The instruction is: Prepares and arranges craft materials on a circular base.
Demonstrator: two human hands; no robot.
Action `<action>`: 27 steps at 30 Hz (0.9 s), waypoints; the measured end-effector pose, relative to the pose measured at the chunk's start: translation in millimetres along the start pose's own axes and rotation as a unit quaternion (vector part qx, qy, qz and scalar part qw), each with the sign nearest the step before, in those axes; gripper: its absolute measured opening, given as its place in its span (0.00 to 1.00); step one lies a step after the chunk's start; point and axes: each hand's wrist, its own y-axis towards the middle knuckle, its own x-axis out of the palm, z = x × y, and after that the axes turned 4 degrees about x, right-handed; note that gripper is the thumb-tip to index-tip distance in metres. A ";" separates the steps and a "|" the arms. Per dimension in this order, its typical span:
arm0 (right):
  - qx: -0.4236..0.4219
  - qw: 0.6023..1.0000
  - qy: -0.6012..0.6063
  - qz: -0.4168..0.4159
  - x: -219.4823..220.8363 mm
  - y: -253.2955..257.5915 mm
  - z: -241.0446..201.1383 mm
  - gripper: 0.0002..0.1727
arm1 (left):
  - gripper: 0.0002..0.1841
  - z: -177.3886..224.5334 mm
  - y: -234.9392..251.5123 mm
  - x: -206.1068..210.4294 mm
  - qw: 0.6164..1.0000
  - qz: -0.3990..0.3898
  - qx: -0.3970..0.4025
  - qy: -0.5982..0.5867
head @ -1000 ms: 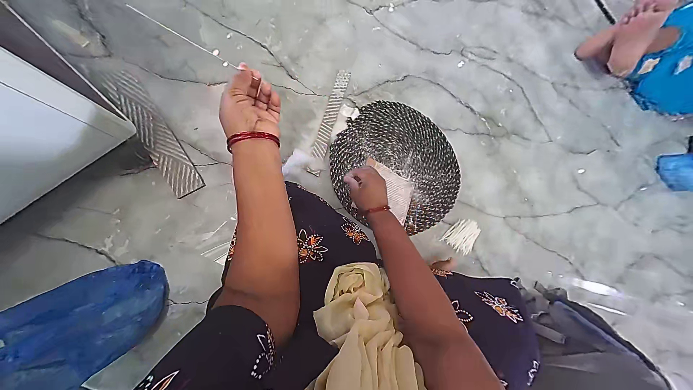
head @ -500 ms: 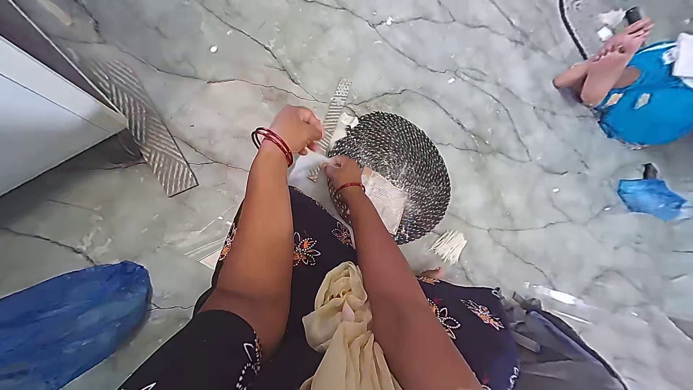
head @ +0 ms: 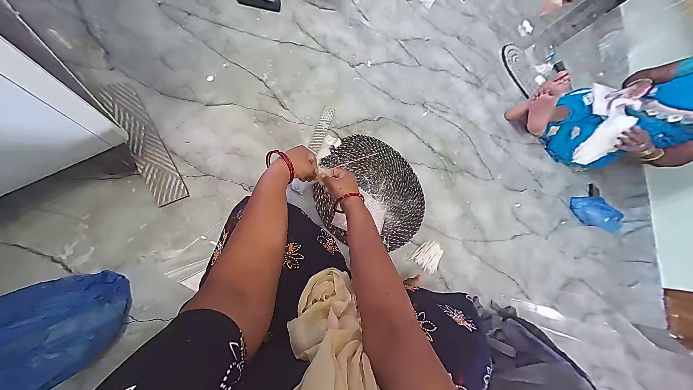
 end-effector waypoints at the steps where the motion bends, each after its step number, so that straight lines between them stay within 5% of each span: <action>1: -0.012 1.000 0.004 -0.003 -1.3 -0.6 2.6 0.13 | 0.06 0.0 -0.4 0.6 1.000 0.004 0.000 0.000; 8: 0.009 0.991 0.079 -0.109 -9.9 -11.1 20.2 0.13 | 0.05 -1.5 2.6 10.2 0.997 -0.001 0.061 0.055; 12: -0.034 0.951 0.197 -0.235 -31.6 -26.4 44.2 0.12 | 0.14 1.9 -3.9 5.1 0.989 0.074 -0.070 0.105; 16: 0.033 0.961 0.261 -0.080 -65.9 -58.4 54.8 0.16 | 0.22 3.7 -10.4 6.3 0.944 0.251 -0.201 0.077; 19: 0.076 0.955 0.286 0.014 -95.9 -101.5 61.8 0.24 | 0.16 13.2 -13.1 14.5 0.942 0.304 -0.122 0.072; 23: 0.058 0.928 0.346 0.121 -124.4 -154.2 92.7 0.05 | 0.11 35.4 -19.1 53.5 0.965 0.214 0.067 -0.136; 25: 0.059 0.903 0.387 0.179 -130.6 -172.7 107.6 0.02 | 0.11 54.0 -28.3 82.8 0.950 0.154 0.092 -0.257; 27: 0.054 0.867 0.439 0.230 -130.7 -181.5 119.1 0.01 | 0.20 75.0 -41.1 108.6 0.940 0.125 0.095 -0.304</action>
